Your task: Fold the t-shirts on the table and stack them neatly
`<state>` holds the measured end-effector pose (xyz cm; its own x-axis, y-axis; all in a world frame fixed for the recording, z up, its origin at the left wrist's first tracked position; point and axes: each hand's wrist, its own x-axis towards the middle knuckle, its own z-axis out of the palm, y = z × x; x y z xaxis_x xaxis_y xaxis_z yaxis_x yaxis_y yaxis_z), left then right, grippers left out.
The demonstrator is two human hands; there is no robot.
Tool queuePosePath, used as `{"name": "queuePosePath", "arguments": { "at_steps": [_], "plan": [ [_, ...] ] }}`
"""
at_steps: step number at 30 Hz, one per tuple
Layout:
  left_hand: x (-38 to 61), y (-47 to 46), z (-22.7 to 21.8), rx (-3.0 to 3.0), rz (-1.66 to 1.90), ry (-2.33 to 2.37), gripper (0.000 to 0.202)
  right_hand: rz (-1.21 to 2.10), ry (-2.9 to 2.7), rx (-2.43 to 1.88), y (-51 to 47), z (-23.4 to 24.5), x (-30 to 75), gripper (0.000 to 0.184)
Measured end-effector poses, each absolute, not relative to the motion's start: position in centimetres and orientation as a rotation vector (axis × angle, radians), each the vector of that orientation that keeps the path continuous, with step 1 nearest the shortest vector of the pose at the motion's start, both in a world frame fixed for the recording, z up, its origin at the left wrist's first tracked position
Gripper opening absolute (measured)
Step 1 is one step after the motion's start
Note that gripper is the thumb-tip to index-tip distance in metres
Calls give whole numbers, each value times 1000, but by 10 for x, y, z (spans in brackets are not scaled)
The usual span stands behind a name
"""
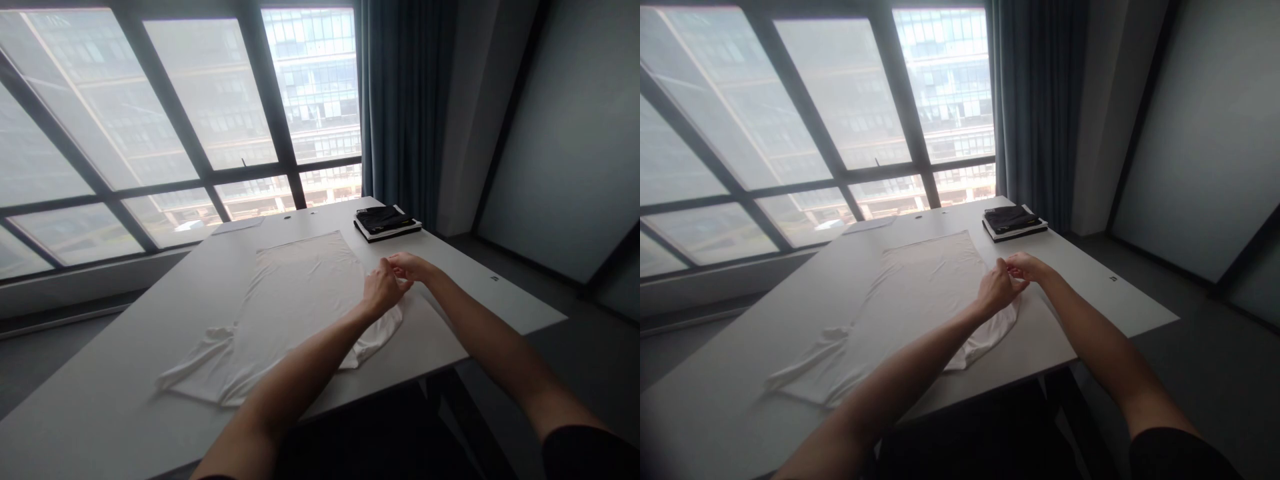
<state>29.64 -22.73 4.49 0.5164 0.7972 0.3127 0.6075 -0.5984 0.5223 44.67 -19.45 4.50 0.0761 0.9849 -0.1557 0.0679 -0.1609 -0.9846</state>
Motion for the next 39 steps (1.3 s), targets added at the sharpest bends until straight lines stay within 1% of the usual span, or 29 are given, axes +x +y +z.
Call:
{"name": "queuePosePath", "arguments": {
  "at_steps": [3,5,11,13,16,19,21,24,28,30,35,39],
  "plan": [
    [291,-216,48,2410,712,1196,32,1250,-1124,-1386,-193,45,445,22],
    [285,-207,52,2367,725,1163,26,1244,-1139,-1380,-193,45,445,18],
    [264,-191,67,1882,707,1047,21,1171,-1259,-1378,-193,45,442,9],
    [254,-188,72,1770,701,976,20,1128,-1384,-1321,-191,42,442,14],
    [236,-185,79,1745,656,907,18,847,-1711,-1295,-188,36,443,22],
    [220,-183,82,1833,619,920,22,545,-1843,-1307,-184,34,440,17],
    [212,-183,82,1905,592,912,24,500,-1855,-1222,-181,38,438,16],
    [200,-184,80,1952,560,908,28,581,-1911,-1114,-173,48,437,18],
    [188,-190,74,1940,552,909,33,847,-1964,-1189,-156,57,432,31],
    [183,-194,70,1953,535,916,34,934,-2006,-1212,-148,55,426,33],
    [176,-194,57,2028,545,1028,34,958,-2053,-1232,-137,42,414,32],
    [171,-190,43,2126,528,1093,32,954,-2038,-1249,-138,33,417,40]
  ]
}}
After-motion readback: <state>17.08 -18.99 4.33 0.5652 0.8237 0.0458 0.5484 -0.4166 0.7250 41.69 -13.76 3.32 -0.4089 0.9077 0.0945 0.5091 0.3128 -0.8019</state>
